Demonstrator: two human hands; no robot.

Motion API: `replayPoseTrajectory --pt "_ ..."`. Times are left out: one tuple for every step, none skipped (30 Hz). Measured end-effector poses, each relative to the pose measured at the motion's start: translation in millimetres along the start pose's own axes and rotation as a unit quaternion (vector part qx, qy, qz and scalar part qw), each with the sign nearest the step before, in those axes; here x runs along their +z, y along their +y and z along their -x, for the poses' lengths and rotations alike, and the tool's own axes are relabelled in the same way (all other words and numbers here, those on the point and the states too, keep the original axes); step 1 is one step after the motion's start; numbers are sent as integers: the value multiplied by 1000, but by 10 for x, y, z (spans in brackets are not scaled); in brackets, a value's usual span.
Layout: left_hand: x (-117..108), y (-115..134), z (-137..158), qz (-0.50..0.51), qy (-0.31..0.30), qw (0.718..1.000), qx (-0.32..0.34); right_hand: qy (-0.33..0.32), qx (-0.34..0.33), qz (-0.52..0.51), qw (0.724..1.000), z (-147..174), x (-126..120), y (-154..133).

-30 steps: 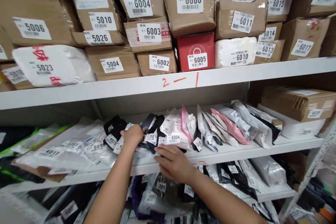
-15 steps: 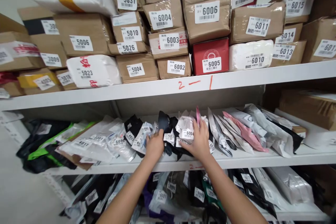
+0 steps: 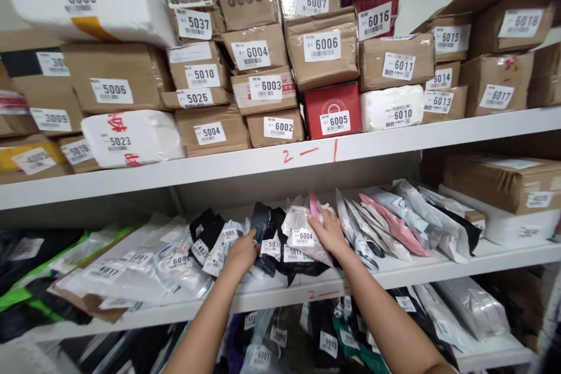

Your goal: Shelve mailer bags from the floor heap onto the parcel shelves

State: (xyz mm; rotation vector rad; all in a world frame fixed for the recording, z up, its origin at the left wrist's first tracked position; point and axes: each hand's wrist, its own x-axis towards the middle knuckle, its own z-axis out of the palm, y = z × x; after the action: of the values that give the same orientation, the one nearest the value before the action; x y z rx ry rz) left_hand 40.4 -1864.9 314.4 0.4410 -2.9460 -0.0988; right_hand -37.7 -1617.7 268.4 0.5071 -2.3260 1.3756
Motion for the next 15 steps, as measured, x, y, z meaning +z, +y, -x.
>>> replayPoseTrajectory --pt "4 -37 -4 -2 1 1000 10 -17 -3 10 1000 -23 -16 -29" --pt "5 -81 -5 -4 3 1000 19 -30 -6 15 999 -31 -27 -62" --pt "2 -131 -3 -5 3 1000 26 -40 -11 15 999 -26 -29 -96" --pt "-6 -181 -1 -6 3 999 32 -48 -16 14 999 -13 -21 -128" --pt "-21 -229 4 -8 1 999 36 -57 -20 11 998 4 -3 -158" --pt "-42 -265 15 -12 -2 999 35 -64 -20 8 998 21 23 -183" --pt "-71 -284 36 -21 -3 999 29 -68 -15 7 998 34 53 -202" --pt "-106 -279 74 -35 3 999 20 -69 -10 9 998 41 81 -212" --pt "-148 -247 134 -53 26 998 8 -67 -6 11 998 44 100 -213" --pt "-193 -186 218 -69 67 995 -1 -66 -5 10 998 43 104 -205" --pt "-238 -98 325 -72 121 990 -1 -67 -6 5 998 44 88 -189" --pt "-279 14 450 -64 180 982 12 -67 -9 -5 998 52 53 -168" --pt "-311 145 583 -44 228 972 45 -67 -15 -20 997 73 -2 -144" --pt "-332 287 714 -17 249 964 93 -64 -23 -37 997 111 -70 -119" --pt "-341 435 830 -3 244 958 149 -57 -36 -51 996 170 -143 -93"
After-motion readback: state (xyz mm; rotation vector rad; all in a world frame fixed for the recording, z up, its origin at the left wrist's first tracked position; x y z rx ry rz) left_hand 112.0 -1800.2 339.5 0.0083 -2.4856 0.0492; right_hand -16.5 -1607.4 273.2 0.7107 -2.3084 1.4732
